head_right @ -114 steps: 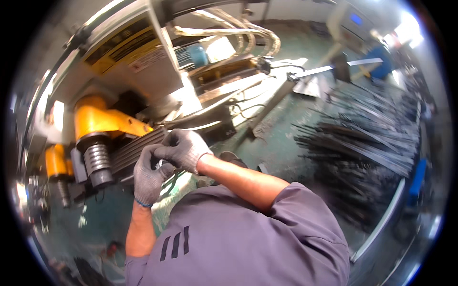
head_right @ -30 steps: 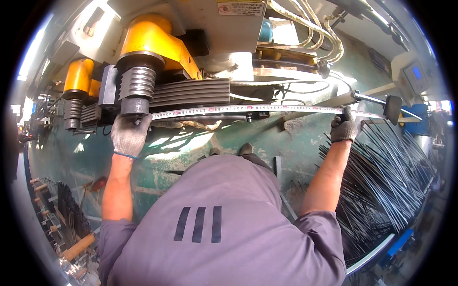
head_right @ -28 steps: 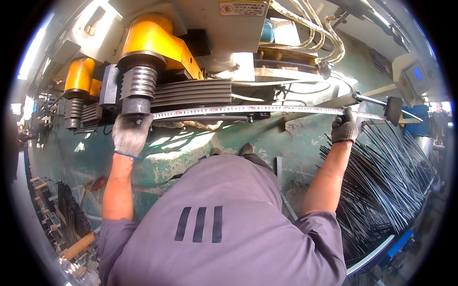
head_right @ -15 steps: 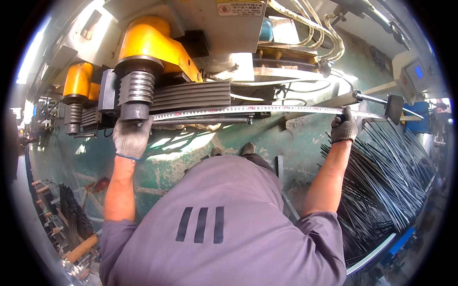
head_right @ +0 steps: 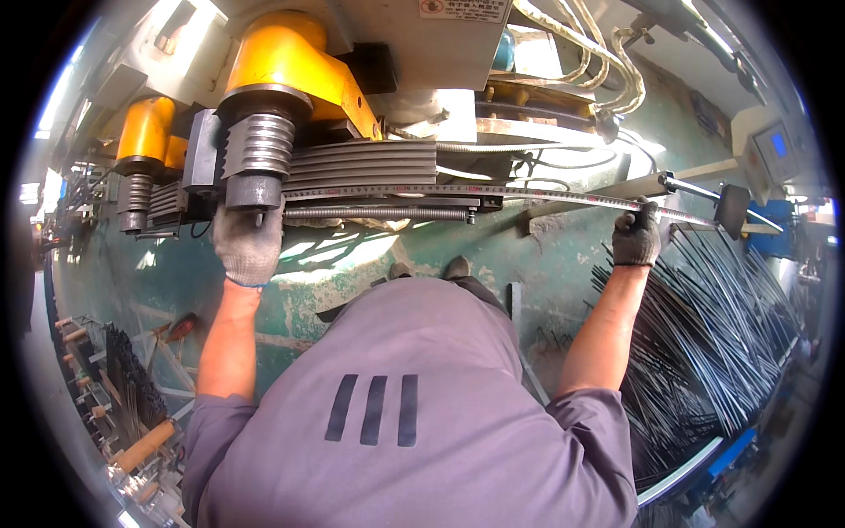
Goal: The person measures a long metal rod with a tape measure and places it into a hydraulic cutting machine. They operate the machine to cut the rod, then remove the cut piece and repeat the process with another rod. The person wears gloves and uses a tape measure to ensure precise lengths before cutting.
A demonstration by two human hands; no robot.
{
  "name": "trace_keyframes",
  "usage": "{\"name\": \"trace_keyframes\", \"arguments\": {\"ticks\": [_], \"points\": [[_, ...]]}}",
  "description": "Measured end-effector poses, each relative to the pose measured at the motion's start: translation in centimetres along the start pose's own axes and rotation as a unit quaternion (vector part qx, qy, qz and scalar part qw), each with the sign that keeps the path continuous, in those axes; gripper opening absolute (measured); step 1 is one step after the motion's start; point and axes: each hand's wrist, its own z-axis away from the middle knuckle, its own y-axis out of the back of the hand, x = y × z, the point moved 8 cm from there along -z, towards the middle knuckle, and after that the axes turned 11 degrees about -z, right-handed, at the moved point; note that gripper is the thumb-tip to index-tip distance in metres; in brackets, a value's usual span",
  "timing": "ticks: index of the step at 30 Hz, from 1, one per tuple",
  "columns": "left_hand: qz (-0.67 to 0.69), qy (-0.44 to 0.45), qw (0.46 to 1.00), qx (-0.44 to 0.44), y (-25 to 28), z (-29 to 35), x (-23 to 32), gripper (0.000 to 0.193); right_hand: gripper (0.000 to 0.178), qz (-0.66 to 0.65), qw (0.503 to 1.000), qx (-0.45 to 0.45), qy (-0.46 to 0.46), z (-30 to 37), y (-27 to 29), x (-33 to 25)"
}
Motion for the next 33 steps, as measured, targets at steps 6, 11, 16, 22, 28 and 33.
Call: {"name": "trace_keyframes", "arguments": {"ticks": [6, 11, 16, 22, 28, 33], "points": [[0.025, 0.044, 0.998, -0.028, -1.5, 1.1, -0.8, 0.033, 0.042, -0.002, 1.0, 0.003, 0.019, 0.0, -0.6, 0.6], [0.018, 0.037, 0.998, -0.042, -1.3, 1.0, -0.8, 0.033, 0.043, -0.004, 1.0, -0.025, 0.007, -0.2, -0.7, 0.7], [0.011, 0.051, 0.998, -0.047, -1.3, 0.4, -0.7, 0.027, 0.043, -0.001, 1.0, -0.024, 0.005, -1.2, 0.4, 0.5], [0.048, 0.048, 0.997, -0.047, -1.1, 1.1, -1.1, 0.025, 0.041, -0.022, 1.0, -0.021, 0.004, 0.1, -0.9, 0.3], [0.108, 0.078, 0.988, -0.08, 3.0, 0.6, 0.3, 0.02, 0.04, -0.063, 0.988, -0.138, -0.003, 8.3, -8.0, 1.6], [0.207, 0.047, 0.972, -0.104, 3.5, 0.3, 1.8, 0.022, 0.037, -0.072, 0.992, -0.092, 0.057, 4.9, -5.8, -3.7]]}}
